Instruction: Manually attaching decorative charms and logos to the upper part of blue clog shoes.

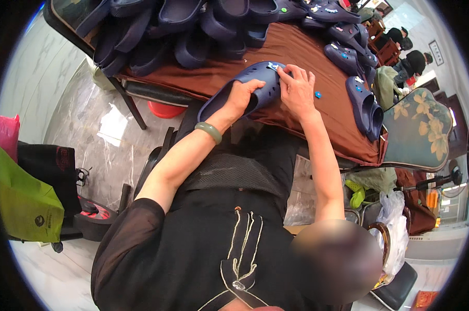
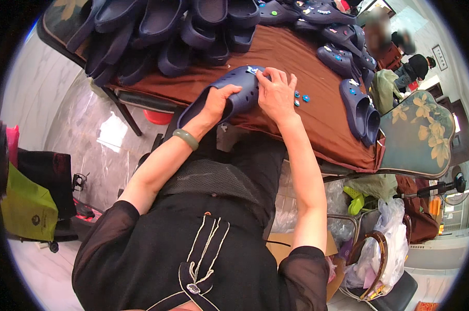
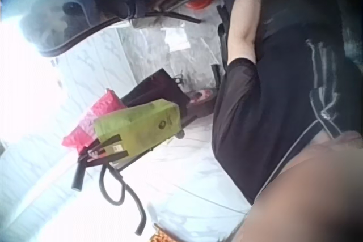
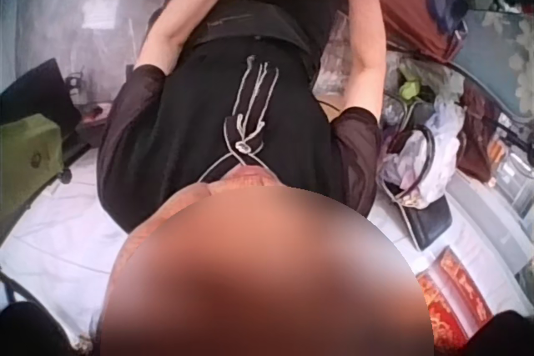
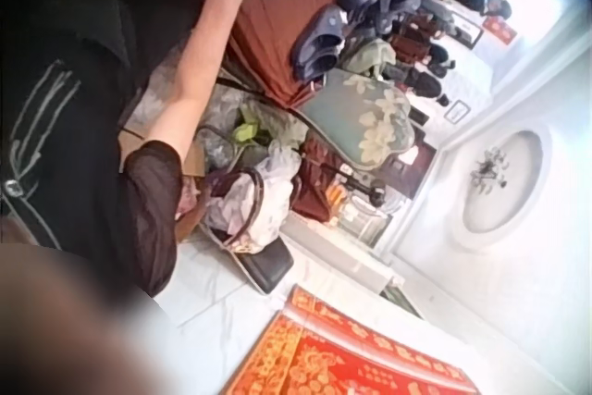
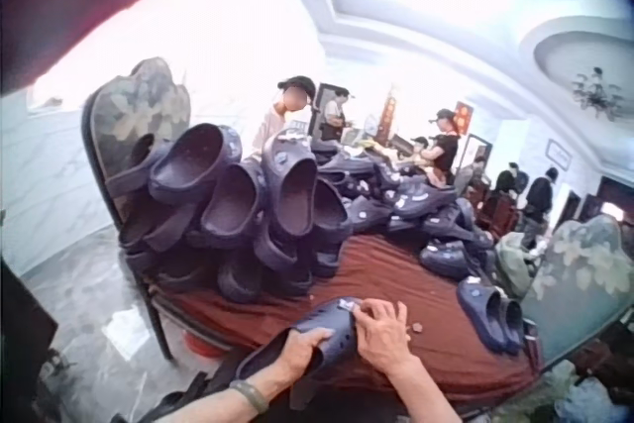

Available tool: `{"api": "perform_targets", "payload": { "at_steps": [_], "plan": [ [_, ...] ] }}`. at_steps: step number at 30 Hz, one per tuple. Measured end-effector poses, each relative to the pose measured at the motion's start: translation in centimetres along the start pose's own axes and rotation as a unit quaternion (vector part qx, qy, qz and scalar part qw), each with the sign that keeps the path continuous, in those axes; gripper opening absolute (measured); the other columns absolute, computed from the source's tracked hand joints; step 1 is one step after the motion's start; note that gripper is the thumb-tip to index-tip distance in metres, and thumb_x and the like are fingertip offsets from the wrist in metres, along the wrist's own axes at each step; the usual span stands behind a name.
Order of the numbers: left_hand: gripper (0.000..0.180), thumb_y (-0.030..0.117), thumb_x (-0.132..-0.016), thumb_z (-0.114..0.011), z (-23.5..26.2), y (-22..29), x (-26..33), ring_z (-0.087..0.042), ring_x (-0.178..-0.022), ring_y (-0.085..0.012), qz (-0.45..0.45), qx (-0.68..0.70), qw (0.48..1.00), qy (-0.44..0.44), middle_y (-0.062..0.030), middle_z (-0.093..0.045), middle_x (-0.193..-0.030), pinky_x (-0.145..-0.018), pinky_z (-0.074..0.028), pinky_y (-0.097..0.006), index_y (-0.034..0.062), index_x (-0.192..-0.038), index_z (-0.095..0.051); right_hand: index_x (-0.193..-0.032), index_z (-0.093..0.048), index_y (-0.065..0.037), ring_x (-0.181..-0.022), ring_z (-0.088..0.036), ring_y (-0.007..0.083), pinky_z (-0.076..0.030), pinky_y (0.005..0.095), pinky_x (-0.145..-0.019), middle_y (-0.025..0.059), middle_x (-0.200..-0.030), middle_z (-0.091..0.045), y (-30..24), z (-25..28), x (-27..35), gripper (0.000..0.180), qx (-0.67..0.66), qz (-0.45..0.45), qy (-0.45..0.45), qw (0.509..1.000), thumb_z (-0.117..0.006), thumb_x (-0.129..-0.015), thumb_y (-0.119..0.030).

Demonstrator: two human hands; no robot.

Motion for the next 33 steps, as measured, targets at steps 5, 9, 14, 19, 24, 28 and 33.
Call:
{"api": "perform_targets", "payload": {
  "at_steps": [5, 9, 14, 19, 24, 28, 33],
  "plan": [
    [0.027, 0.016, -0.081, -0.059, 1.8, -1.4, -2.0, -0.064, -0.073, -0.0206, 0.044, 0.008, 0.998, 0.035, -0.0121, -0.064, -0.088, -0.068, -0.051, -0.031, -0.0068, -0.095, -0.060, -0.096, -0.069, -0.005, -0.089, -0.063, 0.0261, -0.048, 0.0343, -0.079, 0.0146, -0.094, -0.066, 13.2, -1.5, 2.9, 0.021, -0.239, -0.211, 0.101, 0.942, -0.060, -0.086, -0.021],
    [0.029, 0.018, -0.080, -0.061, 1.8, -1.2, -2.6, -0.062, -0.072, -0.0202, 0.071, -0.031, 0.996, 0.047, -0.0112, -0.064, -0.085, -0.069, -0.050, -0.031, -0.0052, -0.097, -0.059, -0.092, -0.069, -0.001, -0.070, -0.059, 0.0080, -0.047, 0.0233, -0.068, 0.0037, -0.079, -0.068, 22.4, -5.4, 11.5, 0.019, -0.317, -0.412, 0.084, 0.850, -0.067, -0.082, -0.017],
    [0.032, 0.022, -0.080, -0.060, 2.2, -2.1, -2.6, -0.062, -0.077, -0.0204, 0.121, -0.014, 0.991, 0.048, -0.0117, -0.063, -0.089, -0.072, -0.050, -0.031, -0.0030, -0.100, -0.058, -0.094, -0.068, -0.001, -0.073, -0.059, 0.0081, -0.047, 0.0231, -0.070, 0.0029, -0.081, -0.068, 22.0, -7.5, 13.5, 0.017, -0.374, -0.408, 0.073, 0.829, -0.067, -0.081, -0.012],
    [0.033, 0.022, -0.080, -0.059, 1.1, -1.5, -1.9, -0.062, -0.082, -0.0194, 0.119, -0.013, 0.993, 0.022, -0.0111, -0.062, -0.092, -0.076, -0.049, -0.031, -0.0028, -0.101, -0.057, -0.099, -0.068, -0.009, -0.088, -0.062, 0.0223, -0.048, 0.0327, -0.079, 0.0114, -0.095, -0.066, 22.1, -7.8, 11.4, 0.021, -0.160, -0.371, -0.009, 0.915, -0.065, -0.080, -0.015],
    [0.038, 0.019, -0.077, -0.062, -1.2, 2.9, 0.2, -0.056, -0.088, -0.0153, -0.076, -0.131, 0.987, -0.051, -0.0067, -0.059, -0.099, -0.082, -0.045, -0.028, -0.0009, -0.109, -0.055, -0.097, -0.069, -0.011, -0.091, -0.060, 0.0294, -0.047, 0.0365, -0.082, 0.0135, -0.096, -0.064, 19.9, -6.7, 9.9, 0.020, -0.094, -0.289, -0.026, 0.952, -0.063, -0.081, -0.020],
    [0.040, 0.018, -0.071, -0.067, -1.1, 2.9, 0.9, -0.055, -0.089, -0.0174, -0.070, -0.133, 0.988, -0.046, -0.0070, -0.059, -0.099, -0.082, -0.044, -0.030, -0.0016, -0.105, -0.058, -0.093, -0.068, -0.005, -0.080, -0.063, 0.0203, -0.048, 0.0314, -0.073, 0.0103, -0.089, -0.066, 19.8, -5.2, 10.3, 0.017, -0.178, -0.300, 0.033, 0.937, -0.065, -0.082, -0.018],
    [0.043, 0.020, -0.067, -0.068, -0.8, 3.3, 1.3, -0.054, -0.087, -0.0178, -0.070, -0.146, 0.986, -0.040, -0.0082, -0.059, -0.096, -0.081, -0.044, -0.030, -0.0013, -0.103, -0.058, -0.090, -0.068, -0.001, -0.071, -0.058, 0.0075, -0.046, 0.0223, -0.066, 0.0016, -0.079, -0.065, 18.3, -5.5, 10.2, 0.015, -0.414, -0.405, 0.093, 0.810, -0.068, -0.082, -0.013]
  ]
}}
Point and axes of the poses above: each hand's wrist, its own x-axis away from the middle knuckle, its own z-axis out of the back of the hand, y = z × x, the point moved 9 cm from there along -x, towards the middle knuckle
